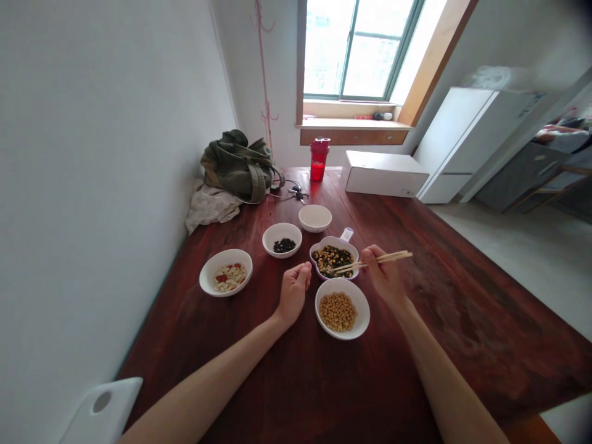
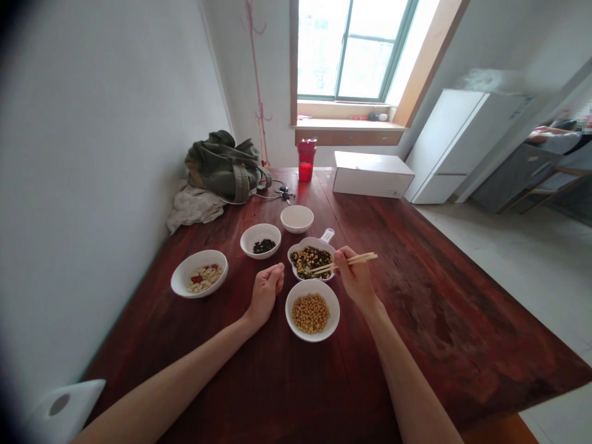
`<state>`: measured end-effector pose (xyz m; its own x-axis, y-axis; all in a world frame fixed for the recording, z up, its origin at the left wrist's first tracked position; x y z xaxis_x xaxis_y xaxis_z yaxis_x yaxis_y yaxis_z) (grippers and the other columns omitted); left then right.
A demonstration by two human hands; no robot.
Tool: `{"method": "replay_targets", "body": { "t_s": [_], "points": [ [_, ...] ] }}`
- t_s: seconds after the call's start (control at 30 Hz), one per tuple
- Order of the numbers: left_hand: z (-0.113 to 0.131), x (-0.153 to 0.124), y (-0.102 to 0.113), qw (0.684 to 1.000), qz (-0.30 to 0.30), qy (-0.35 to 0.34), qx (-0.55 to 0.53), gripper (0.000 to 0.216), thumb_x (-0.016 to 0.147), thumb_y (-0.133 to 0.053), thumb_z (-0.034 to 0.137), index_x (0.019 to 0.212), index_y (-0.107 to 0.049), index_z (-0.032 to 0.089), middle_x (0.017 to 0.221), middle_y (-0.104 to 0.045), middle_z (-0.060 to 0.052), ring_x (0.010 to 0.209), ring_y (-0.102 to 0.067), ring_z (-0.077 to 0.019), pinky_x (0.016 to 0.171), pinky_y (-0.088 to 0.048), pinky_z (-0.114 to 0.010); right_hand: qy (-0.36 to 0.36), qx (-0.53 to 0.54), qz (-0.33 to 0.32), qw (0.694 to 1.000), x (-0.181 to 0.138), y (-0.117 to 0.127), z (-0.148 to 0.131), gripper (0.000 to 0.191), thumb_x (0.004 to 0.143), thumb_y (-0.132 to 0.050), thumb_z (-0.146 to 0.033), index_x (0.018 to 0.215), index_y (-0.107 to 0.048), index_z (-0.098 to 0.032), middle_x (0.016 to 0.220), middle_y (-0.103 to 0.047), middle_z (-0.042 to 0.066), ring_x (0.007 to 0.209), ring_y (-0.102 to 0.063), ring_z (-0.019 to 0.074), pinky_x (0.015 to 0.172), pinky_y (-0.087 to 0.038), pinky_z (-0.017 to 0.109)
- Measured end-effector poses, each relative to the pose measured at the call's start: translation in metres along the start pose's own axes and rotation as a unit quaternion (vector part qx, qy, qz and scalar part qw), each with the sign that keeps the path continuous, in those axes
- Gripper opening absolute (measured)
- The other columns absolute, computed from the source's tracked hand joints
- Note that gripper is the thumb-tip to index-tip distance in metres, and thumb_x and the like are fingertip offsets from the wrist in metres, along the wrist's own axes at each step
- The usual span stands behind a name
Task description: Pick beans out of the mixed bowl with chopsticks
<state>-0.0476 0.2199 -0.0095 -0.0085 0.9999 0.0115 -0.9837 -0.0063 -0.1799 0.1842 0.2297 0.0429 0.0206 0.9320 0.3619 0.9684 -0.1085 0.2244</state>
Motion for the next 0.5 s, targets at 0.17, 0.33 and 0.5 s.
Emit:
{"method": "replay_targets", "body": {
  "t_s": [0.17,0.33,0.5],
  "points": [
    [0.002,-0.001,-0.001,1.0,-0.002,-0.003,0.002,0.051,0.091,-0.061,0.056,0.062,-0.04,0.02,0.057,-0.034,0.005,0.053,-0.025,-0.0085,0.048,-0.02,-0.024,-0.045,0.02,-0.076,0.996,-0.002,-0.014,0.002,0.039,0.1,-0.06,-0.055,0.082,-0.066,-0.021,0.053,-0.058,-0.003,0.048,-0.053,0.0126,0.047,-0.039,0.025],
    [0.002,-0.002,-0.001,1.0,-0.003,-0.005,0.006,0.051,0.092,-0.061,0.056,0.062,-0.04,0.02,0.058,-0.034,0.005,0.053,-0.025,-0.0085,0.048,-0.02,-0.024,-0.068,0.106,-0.095,0.987,-0.001,-0.021,-0.001,0.032,0.088,-0.077,-0.052,0.09,-0.064,-0.023,0.074,-0.07,0.0,0.065,-0.066,0.0164,0.06,-0.057,0.03],
    [0.001,-0.001,-0.001,1.0,-0.004,-0.007,0.001,0.05,0.092,-0.061,0.055,0.063,-0.041,0.02,0.058,-0.034,0.005,0.053,-0.025,-0.0084,0.048,-0.02,-0.024,-0.038,0.101,-0.094,0.99,0.002,-0.014,-0.002,0.027,0.094,-0.072,-0.049,0.092,-0.069,-0.022,0.074,-0.068,0.0,0.065,-0.063,0.0156,0.061,-0.056,0.029]
  ]
}}
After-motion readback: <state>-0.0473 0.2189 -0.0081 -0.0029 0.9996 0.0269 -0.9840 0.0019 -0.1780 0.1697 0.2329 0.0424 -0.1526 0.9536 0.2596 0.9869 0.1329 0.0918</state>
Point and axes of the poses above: each hand's wrist, its own x-axis towards the middle knuckle, its own y-axis out of the back of the hand, z = x × y, the point moved 10 cm from there along x, towards the middle knuckle
